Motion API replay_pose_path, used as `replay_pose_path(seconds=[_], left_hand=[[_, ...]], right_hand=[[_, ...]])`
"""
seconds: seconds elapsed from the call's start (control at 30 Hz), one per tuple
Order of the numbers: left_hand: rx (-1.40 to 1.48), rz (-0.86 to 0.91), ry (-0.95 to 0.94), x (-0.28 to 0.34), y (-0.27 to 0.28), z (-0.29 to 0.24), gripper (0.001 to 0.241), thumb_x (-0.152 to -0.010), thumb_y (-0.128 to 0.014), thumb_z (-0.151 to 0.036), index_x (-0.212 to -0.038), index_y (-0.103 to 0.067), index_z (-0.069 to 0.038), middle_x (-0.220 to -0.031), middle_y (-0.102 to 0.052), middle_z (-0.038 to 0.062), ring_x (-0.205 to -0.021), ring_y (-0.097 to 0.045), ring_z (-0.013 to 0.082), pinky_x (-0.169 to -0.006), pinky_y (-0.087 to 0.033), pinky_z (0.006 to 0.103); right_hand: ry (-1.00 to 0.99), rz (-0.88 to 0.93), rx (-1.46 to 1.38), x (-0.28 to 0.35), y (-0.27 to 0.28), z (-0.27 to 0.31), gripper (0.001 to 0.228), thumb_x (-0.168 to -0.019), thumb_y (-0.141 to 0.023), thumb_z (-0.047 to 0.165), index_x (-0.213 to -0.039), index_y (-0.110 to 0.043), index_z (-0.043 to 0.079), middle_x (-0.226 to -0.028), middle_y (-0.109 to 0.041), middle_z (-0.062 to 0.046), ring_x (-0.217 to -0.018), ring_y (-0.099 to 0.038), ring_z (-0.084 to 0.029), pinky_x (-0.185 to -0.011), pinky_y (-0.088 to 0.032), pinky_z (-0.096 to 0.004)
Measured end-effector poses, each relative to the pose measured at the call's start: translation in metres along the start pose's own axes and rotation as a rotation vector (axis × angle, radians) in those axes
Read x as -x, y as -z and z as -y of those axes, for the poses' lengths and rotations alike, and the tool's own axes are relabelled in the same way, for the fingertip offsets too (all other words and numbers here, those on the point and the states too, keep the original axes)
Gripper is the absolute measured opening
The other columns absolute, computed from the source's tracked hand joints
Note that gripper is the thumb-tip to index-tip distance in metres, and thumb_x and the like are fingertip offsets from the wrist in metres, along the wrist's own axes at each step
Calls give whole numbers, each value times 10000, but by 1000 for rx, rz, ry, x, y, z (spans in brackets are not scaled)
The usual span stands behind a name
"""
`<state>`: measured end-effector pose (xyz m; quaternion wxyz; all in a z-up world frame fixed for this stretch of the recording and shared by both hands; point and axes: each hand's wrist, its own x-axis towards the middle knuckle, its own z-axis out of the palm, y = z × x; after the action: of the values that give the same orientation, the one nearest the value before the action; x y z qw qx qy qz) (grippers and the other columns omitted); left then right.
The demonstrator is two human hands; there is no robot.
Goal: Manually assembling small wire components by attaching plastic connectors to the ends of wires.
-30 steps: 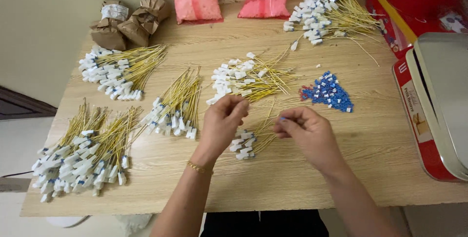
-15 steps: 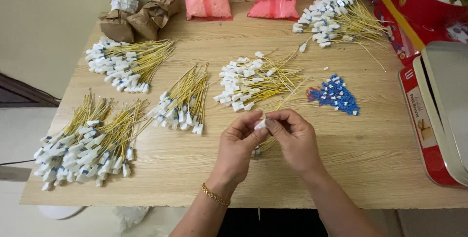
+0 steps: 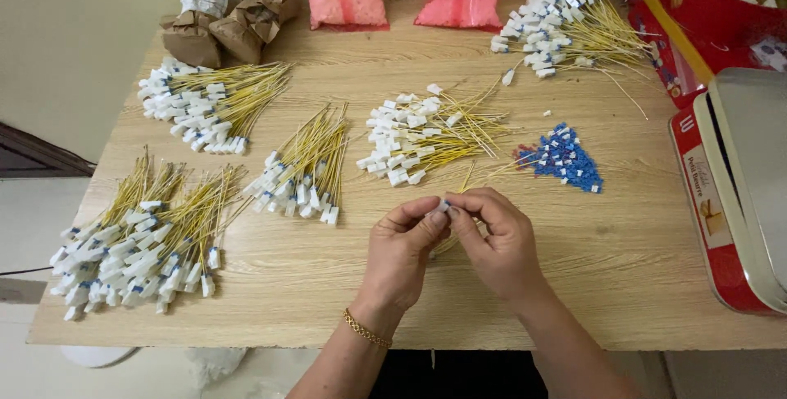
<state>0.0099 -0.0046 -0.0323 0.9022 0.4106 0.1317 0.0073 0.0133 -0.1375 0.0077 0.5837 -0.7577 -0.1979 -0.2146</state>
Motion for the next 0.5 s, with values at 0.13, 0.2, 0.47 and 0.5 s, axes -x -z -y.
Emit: replay_pose_path(seconds=[0.13,0.2,0.47,0.5], left_hand=[[-4,-18,-9,7,-7,-7,226,-849,-774,78,-1073,-753,63,-939,-764,192,-858,-759,251,-753,-650,328],[-54,-24,-56,9,-8,-8,237,-836,-786,69,-1071,-759,65,-933,-771,187,-847,-758,240,-753,-654,316],[-182,-39,-143,7,-13,-7,230,-815,-821,42,-1040,-778,64,-916,-791,192,-815,-747,194,-740,-661,308],[-197,-37,-153,7,-12,-7,226,-811,-824,41,-1033,-781,60,-913,-793,194,-809,-751,196,-736,-664,308]], right_hand=[[18,21,60,0,1,4,186,-928,-701,14,-1099,-772,-1,-890,-721,-155,-833,-732,-254,-766,-593,-396],[13,16,25,0,1,5,197,-918,-678,-35,-1097,-759,-23,-915,-730,-163,-840,-742,-246,-755,-612,-369],[-27,-31,-151,11,-9,-9,237,-928,-580,-118,-1123,-707,-75,-988,-688,-175,-920,-686,-215,-801,-602,-393],[-27,-35,-153,12,-9,-11,244,-926,-578,-125,-1130,-703,-81,-999,-681,-173,-933,-682,-213,-807,-600,-390]])
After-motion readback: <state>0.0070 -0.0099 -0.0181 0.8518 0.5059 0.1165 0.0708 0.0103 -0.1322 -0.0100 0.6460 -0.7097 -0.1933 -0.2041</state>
